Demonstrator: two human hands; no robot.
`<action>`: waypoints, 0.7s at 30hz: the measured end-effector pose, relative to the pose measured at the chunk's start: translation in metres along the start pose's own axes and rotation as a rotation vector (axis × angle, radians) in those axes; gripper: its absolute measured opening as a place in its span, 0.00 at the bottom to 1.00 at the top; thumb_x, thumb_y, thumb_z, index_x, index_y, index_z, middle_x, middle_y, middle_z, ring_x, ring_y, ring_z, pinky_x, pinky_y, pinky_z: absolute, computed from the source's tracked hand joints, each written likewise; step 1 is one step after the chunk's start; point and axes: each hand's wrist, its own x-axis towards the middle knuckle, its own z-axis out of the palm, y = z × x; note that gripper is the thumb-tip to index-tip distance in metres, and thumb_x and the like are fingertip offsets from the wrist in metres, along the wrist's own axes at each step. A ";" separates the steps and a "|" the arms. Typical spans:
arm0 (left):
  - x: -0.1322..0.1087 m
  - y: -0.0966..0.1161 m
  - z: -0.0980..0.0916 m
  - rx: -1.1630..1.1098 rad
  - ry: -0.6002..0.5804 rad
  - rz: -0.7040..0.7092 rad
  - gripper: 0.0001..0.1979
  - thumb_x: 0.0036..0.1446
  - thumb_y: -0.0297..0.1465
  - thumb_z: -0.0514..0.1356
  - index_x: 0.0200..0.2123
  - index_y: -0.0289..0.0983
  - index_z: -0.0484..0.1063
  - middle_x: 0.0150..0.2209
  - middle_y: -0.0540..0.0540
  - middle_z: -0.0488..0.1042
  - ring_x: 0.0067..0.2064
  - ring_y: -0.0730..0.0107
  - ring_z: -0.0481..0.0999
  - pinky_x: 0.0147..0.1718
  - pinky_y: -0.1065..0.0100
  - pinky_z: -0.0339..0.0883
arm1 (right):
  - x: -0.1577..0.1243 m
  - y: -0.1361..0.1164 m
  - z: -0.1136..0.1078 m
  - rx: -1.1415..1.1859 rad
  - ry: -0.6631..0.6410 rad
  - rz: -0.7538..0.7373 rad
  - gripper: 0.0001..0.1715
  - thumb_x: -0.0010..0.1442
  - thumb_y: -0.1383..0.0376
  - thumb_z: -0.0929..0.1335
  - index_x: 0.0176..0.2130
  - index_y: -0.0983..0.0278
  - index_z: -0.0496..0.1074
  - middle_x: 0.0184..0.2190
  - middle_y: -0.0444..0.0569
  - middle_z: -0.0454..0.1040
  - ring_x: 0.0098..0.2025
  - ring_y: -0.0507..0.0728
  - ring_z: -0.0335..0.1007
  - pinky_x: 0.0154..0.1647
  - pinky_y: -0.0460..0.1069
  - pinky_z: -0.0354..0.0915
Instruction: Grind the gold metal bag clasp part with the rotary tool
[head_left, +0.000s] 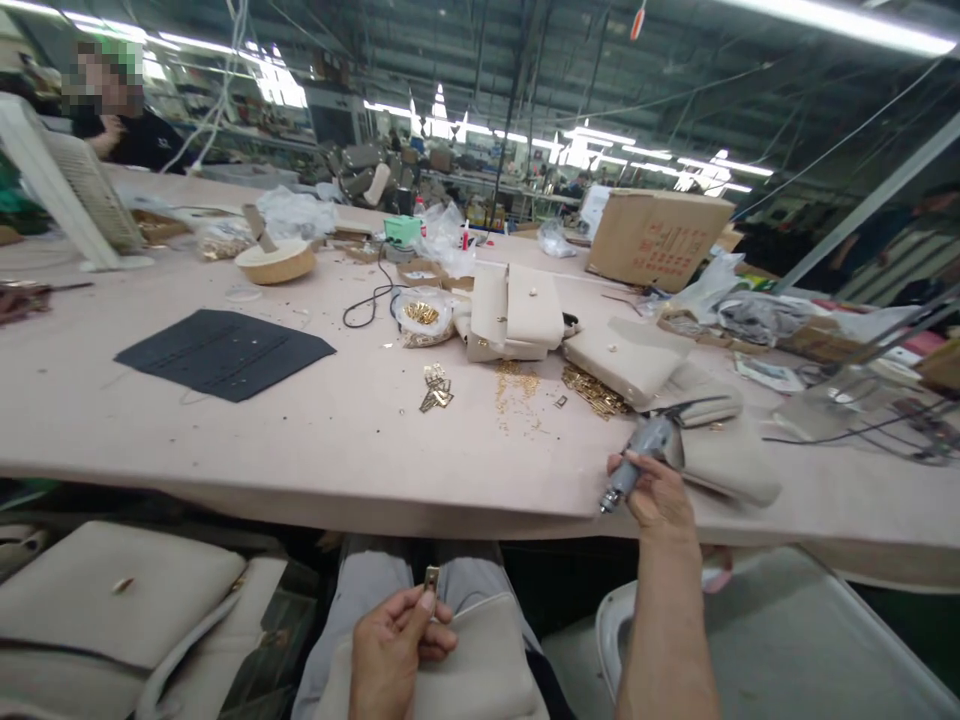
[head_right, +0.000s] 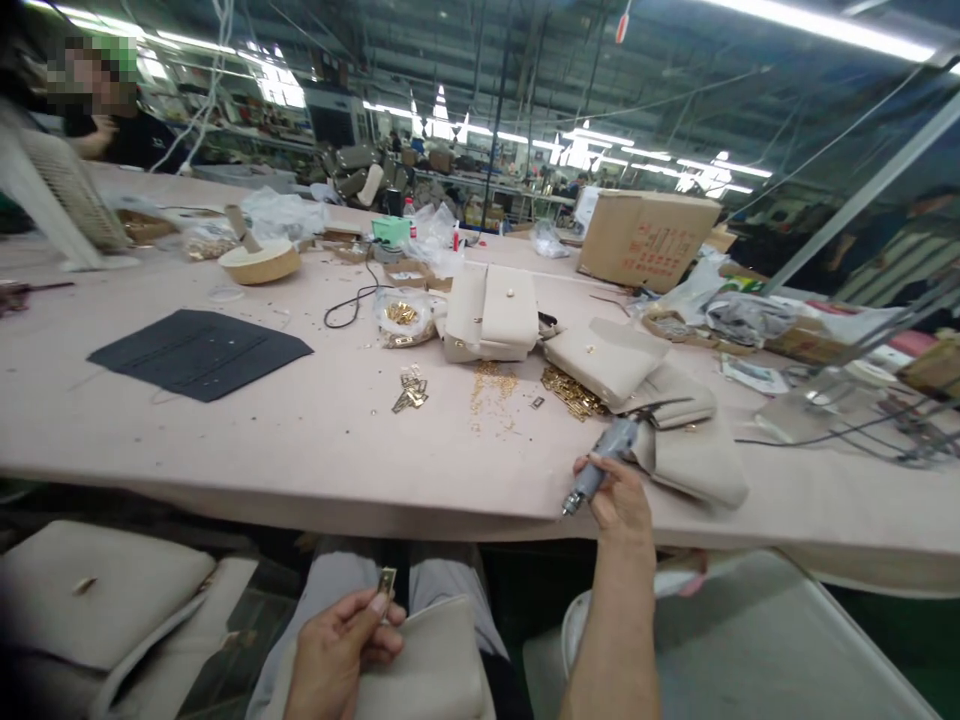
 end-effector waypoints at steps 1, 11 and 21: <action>0.000 0.001 0.001 0.005 -0.002 0.004 0.25 0.44 0.50 0.75 0.29 0.32 0.80 0.26 0.41 0.81 0.21 0.68 0.76 0.22 0.72 0.69 | -0.005 -0.004 0.004 0.055 -0.033 0.071 0.26 0.43 0.76 0.76 0.39 0.61 0.66 0.35 0.45 0.75 0.30 0.53 0.75 0.29 0.49 0.79; -0.003 0.000 0.004 0.007 0.008 0.016 0.26 0.43 0.50 0.75 0.29 0.32 0.80 0.26 0.40 0.81 0.21 0.69 0.75 0.21 0.72 0.69 | 0.011 0.011 0.064 0.305 -0.033 0.066 0.20 0.54 0.73 0.74 0.38 0.61 0.60 0.31 0.38 0.66 0.24 0.46 0.62 0.27 0.43 0.69; 0.009 -0.007 0.000 0.045 0.001 -0.045 0.29 0.36 0.54 0.76 0.27 0.32 0.80 0.26 0.38 0.81 0.20 0.66 0.75 0.20 0.69 0.70 | 0.070 0.049 0.092 0.216 0.050 -0.076 0.21 0.60 0.62 0.76 0.34 0.61 0.59 0.24 0.33 0.63 0.21 0.45 0.59 0.26 0.42 0.67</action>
